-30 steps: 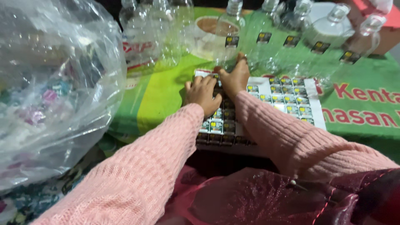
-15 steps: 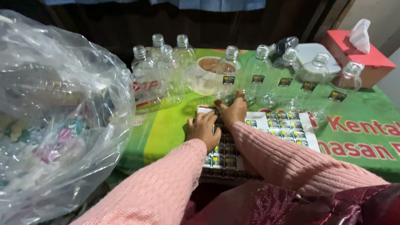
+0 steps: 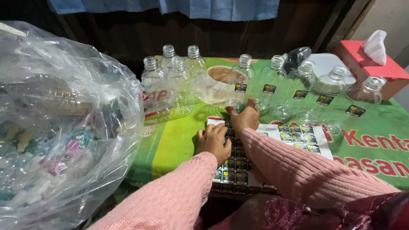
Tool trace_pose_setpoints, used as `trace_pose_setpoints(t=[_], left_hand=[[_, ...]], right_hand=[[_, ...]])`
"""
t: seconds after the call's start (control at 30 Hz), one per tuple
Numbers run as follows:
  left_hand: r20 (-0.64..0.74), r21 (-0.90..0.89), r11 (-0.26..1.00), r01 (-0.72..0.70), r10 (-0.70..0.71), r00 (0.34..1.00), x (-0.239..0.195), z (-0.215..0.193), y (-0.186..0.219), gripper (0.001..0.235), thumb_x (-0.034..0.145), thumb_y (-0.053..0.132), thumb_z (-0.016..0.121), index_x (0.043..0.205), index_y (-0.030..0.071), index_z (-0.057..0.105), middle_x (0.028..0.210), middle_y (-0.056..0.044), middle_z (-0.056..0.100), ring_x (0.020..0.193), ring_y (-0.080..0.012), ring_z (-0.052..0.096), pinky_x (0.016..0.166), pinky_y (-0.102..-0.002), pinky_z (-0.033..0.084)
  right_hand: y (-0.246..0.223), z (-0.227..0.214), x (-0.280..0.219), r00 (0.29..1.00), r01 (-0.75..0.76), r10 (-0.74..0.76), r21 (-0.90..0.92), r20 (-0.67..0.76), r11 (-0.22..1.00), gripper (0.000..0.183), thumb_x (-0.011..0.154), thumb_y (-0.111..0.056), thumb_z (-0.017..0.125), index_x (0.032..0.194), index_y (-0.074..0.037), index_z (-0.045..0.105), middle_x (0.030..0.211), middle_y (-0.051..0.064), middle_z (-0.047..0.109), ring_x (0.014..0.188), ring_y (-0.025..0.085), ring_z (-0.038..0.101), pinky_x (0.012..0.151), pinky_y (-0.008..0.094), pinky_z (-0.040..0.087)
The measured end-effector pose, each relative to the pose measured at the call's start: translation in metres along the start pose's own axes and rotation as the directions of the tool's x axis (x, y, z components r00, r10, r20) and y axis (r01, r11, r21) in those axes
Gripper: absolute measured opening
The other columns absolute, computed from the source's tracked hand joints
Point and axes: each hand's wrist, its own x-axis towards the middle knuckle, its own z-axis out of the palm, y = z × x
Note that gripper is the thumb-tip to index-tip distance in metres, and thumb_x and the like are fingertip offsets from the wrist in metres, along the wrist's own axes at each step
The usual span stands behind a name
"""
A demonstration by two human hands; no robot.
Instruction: The person repeatedly picks up clear plastic bottles, peels small rectangular labels from a sheet, and applies them to the bottles. Finished bottles are placed on the table to the right. The process is repeated for multiple bottles throughout the clip.
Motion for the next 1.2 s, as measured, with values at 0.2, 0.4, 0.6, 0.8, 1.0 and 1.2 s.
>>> trace_pose_setpoints(t=[0.2,0.4,0.6,0.8,1.0,1.2], left_hand=[[0.006,-0.003,1.000,0.010,-0.010,1.000,0.000,0.001,-0.001,0.045,0.089,0.028,0.061,0.130,0.010,0.064,0.146,-0.004,0.056,0.135,-0.0215,0.044,0.108,-0.048,0.031],[0.027,-0.015,0.999,0.029,-0.028,0.999,0.000,0.001,0.000,0.045,0.090,0.030,0.060,0.130,0.011,0.064,0.146,-0.003,0.056,0.135,-0.0203,0.044,0.109,-0.046,0.030],[0.017,-0.013,1.000,0.011,-0.011,1.000,-0.001,0.001,0.000,0.043,0.092,0.031,0.059,0.130,0.013,0.065,0.145,-0.002,0.057,0.135,-0.0196,0.045,0.109,-0.046,0.030],[0.052,-0.011,0.999,0.034,-0.034,0.998,0.001,0.000,0.000,0.044,0.093,0.032,0.057,0.132,0.013,0.063,0.146,-0.002,0.055,0.135,-0.0183,0.044,0.110,-0.045,0.029],[0.068,-0.002,0.999,0.044,-0.044,0.997,0.001,-0.003,0.002,0.044,0.094,0.032,0.057,0.133,0.013,0.063,0.148,-0.002,0.054,0.136,-0.0178,0.043,0.111,-0.044,0.029],[0.077,-0.001,0.999,0.046,-0.046,0.996,0.001,-0.002,0.002,0.044,0.094,0.031,0.056,0.133,0.013,0.063,0.148,-0.002,0.054,0.136,-0.0178,0.043,0.110,-0.044,0.029]], right_hand=[[0.028,0.018,0.015,0.988,0.144,-0.141,0.064,-0.059,0.987,0.087,0.068,-0.037,0.094,0.132,0.003,0.052,0.121,0.029,0.063,0.111,0.043,0.062,0.095,0.047,0.051],[0.068,0.022,0.029,0.994,0.109,-0.110,0.224,-0.009,0.968,0.067,0.076,-0.032,0.085,0.125,0.003,0.054,0.120,0.022,0.061,0.100,0.034,0.068,0.088,0.042,0.056],[0.084,0.014,0.035,0.970,0.104,-0.045,0.238,-0.240,0.966,0.083,0.073,-0.029,0.090,0.134,0.007,0.048,0.127,0.027,0.055,0.110,0.037,0.062,0.094,0.042,0.050],[0.075,0.001,0.044,0.985,0.051,-0.017,0.192,-0.174,0.980,0.078,0.074,-0.027,0.092,0.133,0.006,0.054,0.128,0.026,0.062,0.119,0.037,0.061,0.103,0.041,0.048],[0.062,-0.020,0.038,0.996,-0.090,0.086,0.305,0.027,0.948,0.079,0.074,-0.025,0.087,0.137,0.003,0.050,0.132,0.021,0.062,0.111,0.029,0.067,0.092,0.037,0.055],[0.104,-0.032,0.037,0.981,0.142,-0.110,0.206,-0.160,0.968,0.066,0.082,-0.018,0.089,0.132,0.006,0.054,0.128,0.025,0.056,0.106,0.032,0.066,0.088,0.036,0.056]])
